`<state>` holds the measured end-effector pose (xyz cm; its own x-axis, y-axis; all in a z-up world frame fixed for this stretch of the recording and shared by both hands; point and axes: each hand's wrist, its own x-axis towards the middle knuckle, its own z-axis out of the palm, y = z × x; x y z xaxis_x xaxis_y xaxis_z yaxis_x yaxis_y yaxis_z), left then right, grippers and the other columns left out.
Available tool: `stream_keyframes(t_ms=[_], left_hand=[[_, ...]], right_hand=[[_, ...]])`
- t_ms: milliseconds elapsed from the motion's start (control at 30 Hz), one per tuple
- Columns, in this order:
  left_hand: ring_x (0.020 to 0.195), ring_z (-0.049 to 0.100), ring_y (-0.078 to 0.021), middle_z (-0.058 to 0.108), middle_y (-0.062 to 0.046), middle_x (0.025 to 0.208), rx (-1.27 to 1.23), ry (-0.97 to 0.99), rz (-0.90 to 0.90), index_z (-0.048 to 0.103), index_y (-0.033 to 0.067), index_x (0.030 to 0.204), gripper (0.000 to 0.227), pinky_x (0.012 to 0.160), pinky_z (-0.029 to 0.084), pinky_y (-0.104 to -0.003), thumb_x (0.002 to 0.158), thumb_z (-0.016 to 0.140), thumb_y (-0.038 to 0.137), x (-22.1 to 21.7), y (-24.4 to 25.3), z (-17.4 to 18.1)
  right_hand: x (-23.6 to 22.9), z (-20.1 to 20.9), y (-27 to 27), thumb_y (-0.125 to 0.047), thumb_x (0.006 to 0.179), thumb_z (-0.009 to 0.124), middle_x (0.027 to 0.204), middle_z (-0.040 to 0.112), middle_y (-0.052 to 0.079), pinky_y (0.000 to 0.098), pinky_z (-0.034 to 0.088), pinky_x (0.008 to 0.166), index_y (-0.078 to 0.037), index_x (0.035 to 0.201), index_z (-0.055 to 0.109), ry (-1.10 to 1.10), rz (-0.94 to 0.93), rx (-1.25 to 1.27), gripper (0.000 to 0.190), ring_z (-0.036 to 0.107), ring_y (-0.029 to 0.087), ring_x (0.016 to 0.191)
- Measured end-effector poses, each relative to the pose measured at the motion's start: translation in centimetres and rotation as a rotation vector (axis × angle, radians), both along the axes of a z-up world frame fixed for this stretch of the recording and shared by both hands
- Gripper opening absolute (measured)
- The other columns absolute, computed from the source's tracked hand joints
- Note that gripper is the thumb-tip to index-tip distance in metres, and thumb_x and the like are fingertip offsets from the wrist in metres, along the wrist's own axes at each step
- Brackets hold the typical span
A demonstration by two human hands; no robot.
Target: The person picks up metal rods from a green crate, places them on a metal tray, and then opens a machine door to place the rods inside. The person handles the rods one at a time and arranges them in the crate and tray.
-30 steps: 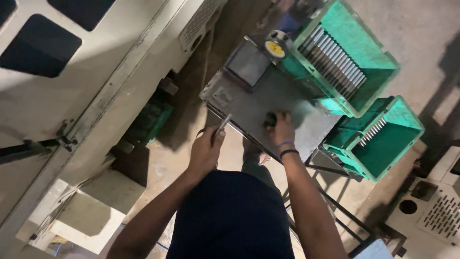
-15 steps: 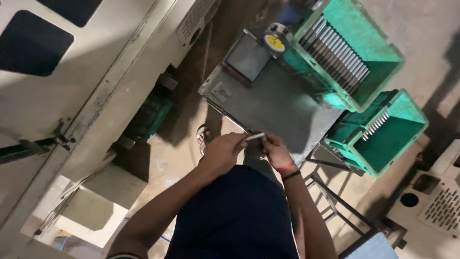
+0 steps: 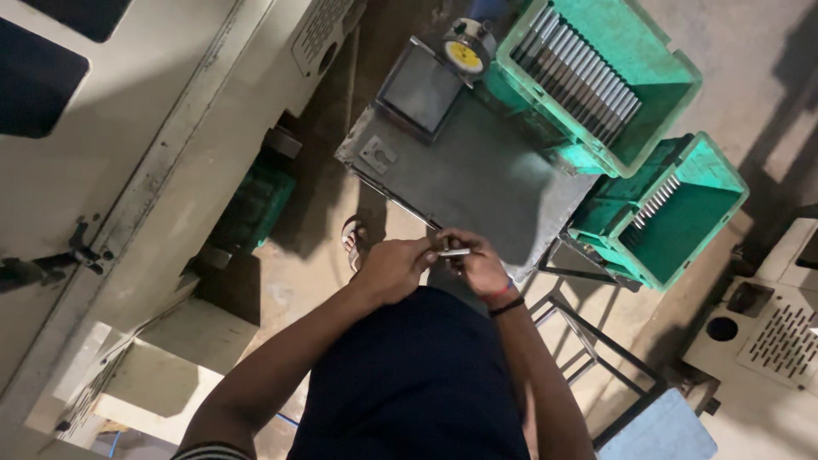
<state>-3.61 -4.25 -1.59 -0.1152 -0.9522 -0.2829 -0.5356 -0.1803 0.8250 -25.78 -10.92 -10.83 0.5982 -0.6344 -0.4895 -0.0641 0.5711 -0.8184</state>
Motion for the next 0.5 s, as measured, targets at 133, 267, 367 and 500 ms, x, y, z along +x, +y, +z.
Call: stream_keyframes(t_ms=[133, 267, 367, 500], left_hand=[[0.074, 0.071, -0.0342, 0.071, -0.017, 0.077, 0.043, -0.028, -0.045, 0.069, 0.0070, 0.103, 0.041, 0.069, 0.053, -0.047, 0.094, 0.062, 0.046, -0.3, 0.9, -0.6], [0.072, 0.064, -0.0247, 0.067, -0.016, 0.078, 0.075, 0.382, 0.190, 0.067, 0.0044, 0.104, 0.037, 0.067, 0.050, -0.039, 0.100, 0.061, 0.040, -1.3, 2.5, -1.8], [0.085, 0.060, -0.0216, 0.065, -0.013, 0.095, 0.113, 0.780, 0.472, 0.062, 0.0032, 0.114, 0.031, 0.072, 0.049, -0.036, 0.107, 0.057, 0.033, -1.6, 1.0, -3.4], [0.097, 0.068, -0.0192, 0.070, -0.007, 0.107, 0.064, 0.966, 0.685, 0.056, 0.0071, 0.124, 0.030, 0.081, 0.058, -0.035, 0.096, 0.060, 0.016, 0.3, -4.1, -5.2]], right_hand=[[-0.3, -0.3, -0.5, -0.002, 0.100, 0.055, 0.094, 0.065, 0.002, 0.0234, 0.050, 0.075, 0.002, 0.123, 0.070, -0.042, 0.090, -0.238, 0.028, 0.061, 0.009, 0.084], [-1.4, -2.7, -0.1, -0.018, 0.104, 0.058, 0.090, 0.070, 0.007, 0.0244, 0.046, 0.059, -0.002, 0.120, 0.071, 0.306, -0.166, -0.087, 0.026, 0.057, 0.012, 0.068], [-3.4, -5.6, 0.1, -0.021, 0.103, 0.062, 0.086, 0.068, 0.008, 0.0265, 0.041, 0.049, -0.001, 0.121, 0.071, 0.428, -0.358, -0.075, 0.028, 0.053, 0.013, 0.059], [-6.4, -9.2, 0.1, -0.017, 0.101, 0.064, 0.088, 0.066, 0.006, 0.0282, 0.044, 0.049, 0.001, 0.125, 0.063, 0.309, -0.573, -0.049, 0.030, 0.056, 0.013, 0.060]])
